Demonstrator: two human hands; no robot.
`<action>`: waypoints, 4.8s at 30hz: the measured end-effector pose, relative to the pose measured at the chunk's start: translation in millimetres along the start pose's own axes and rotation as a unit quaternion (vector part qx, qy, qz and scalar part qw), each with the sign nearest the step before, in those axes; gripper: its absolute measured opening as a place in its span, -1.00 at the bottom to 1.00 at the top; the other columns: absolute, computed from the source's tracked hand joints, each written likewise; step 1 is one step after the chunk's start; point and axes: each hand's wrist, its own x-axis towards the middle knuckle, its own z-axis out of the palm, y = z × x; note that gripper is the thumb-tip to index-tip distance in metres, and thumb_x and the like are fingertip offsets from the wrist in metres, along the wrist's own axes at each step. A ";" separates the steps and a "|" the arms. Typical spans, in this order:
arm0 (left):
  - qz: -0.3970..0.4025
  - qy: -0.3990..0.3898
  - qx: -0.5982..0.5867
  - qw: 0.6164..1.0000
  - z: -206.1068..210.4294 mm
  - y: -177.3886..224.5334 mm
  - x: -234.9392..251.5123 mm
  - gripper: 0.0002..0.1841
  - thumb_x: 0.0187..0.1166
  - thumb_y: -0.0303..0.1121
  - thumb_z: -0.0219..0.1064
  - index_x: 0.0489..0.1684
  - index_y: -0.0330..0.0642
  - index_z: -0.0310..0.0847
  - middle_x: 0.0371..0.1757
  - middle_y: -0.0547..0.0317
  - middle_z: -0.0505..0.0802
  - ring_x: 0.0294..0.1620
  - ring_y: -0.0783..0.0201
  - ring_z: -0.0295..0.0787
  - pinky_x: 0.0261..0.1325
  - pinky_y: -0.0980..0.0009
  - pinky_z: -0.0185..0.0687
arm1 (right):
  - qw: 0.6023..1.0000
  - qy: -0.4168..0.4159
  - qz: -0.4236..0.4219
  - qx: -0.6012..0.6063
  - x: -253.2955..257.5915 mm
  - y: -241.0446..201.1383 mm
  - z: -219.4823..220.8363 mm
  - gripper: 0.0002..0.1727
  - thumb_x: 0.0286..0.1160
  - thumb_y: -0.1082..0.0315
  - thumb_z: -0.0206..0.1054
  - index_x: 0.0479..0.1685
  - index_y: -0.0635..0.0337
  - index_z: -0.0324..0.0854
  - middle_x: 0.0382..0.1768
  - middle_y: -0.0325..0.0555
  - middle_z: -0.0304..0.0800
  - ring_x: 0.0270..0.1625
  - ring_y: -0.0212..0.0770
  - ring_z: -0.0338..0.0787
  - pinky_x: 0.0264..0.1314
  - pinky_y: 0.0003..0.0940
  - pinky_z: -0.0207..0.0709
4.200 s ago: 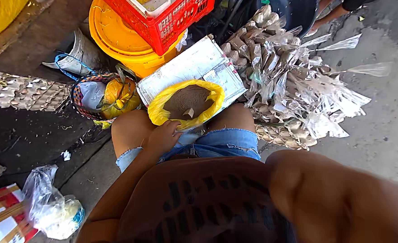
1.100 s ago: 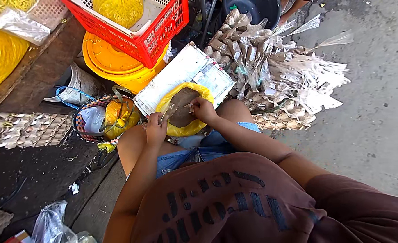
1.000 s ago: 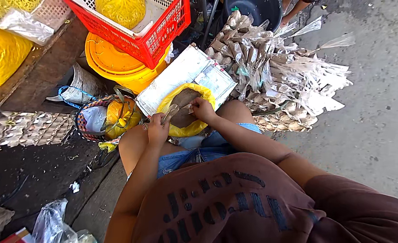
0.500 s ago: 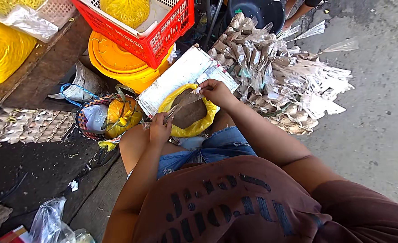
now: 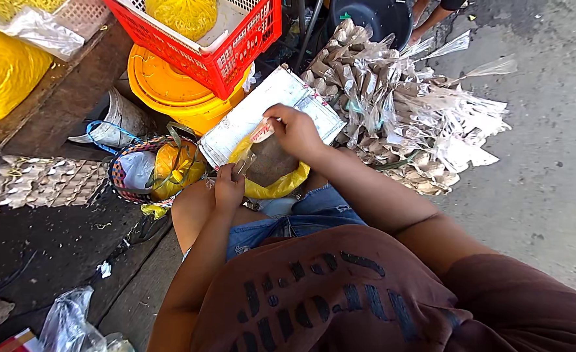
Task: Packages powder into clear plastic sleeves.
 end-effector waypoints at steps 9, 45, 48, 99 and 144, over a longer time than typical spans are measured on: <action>0.035 0.026 0.012 0.999 4.2 -0.2 1.0 -0.68 0.44 -0.53 0.42 0.13 -0.48 0.66 0.10 -0.27 0.79 0.16 -0.09 0.77 0.31 0.00 0.64 | 0.975 -0.049 0.215 0.016 8.7 86.4 36.4 -0.71 0.69 0.46 0.14 0.25 0.30 0.65 0.10 0.23 0.82 0.19 0.20 0.82 0.29 0.23 0.59; 0.013 0.033 -0.008 0.999 2.1 -1.5 -1.7 -0.62 0.46 -0.54 0.43 0.23 -0.51 0.63 0.16 -0.33 0.79 0.21 -0.10 0.77 0.36 0.03 0.62 | 0.995 0.011 -0.052 0.080 -17.5 -5.9 16.7 -0.73 0.67 0.49 0.18 0.15 0.27 0.76 0.04 0.09 0.87 0.05 -0.02 0.88 0.20 0.01 0.71; 0.028 0.036 0.005 0.999 4.0 -2.8 -0.9 -0.67 0.49 -0.50 0.41 0.17 -0.49 0.66 0.13 -0.29 0.80 0.21 -0.10 0.76 0.37 0.01 0.60 | 0.992 0.048 0.055 0.103 -10.4 35.4 9.4 -0.75 0.65 0.48 0.20 0.15 0.30 0.71 -0.01 0.08 0.86 -0.13 -0.11 0.87 0.03 -0.11 0.74; 0.064 0.099 -0.443 0.889 -111.1 101.0 110.3 -0.90 0.66 -0.51 0.28 -0.05 -0.25 0.71 0.03 0.21 0.86 0.06 0.38 0.79 0.21 0.37 0.71 | 0.993 -0.002 0.119 0.024 -69.9 80.7 3.6 -0.58 0.69 0.29 0.21 0.46 0.21 0.59 0.50 0.32 0.50 0.00 0.11 0.82 0.12 0.00 0.69; 0.056 0.052 -0.260 0.963 -91.2 114.4 90.3 -0.74 0.66 -0.36 0.35 0.09 -0.40 0.68 -0.06 -0.02 0.83 -0.09 0.31 0.78 0.15 0.28 0.72 | 0.973 -0.217 0.050 0.060 -35.2 37.9 -58.1 -0.71 0.79 0.18 0.21 -0.04 0.28 0.59 -0.42 -0.02 0.63 -0.37 -0.14 0.65 -0.21 -0.07 0.56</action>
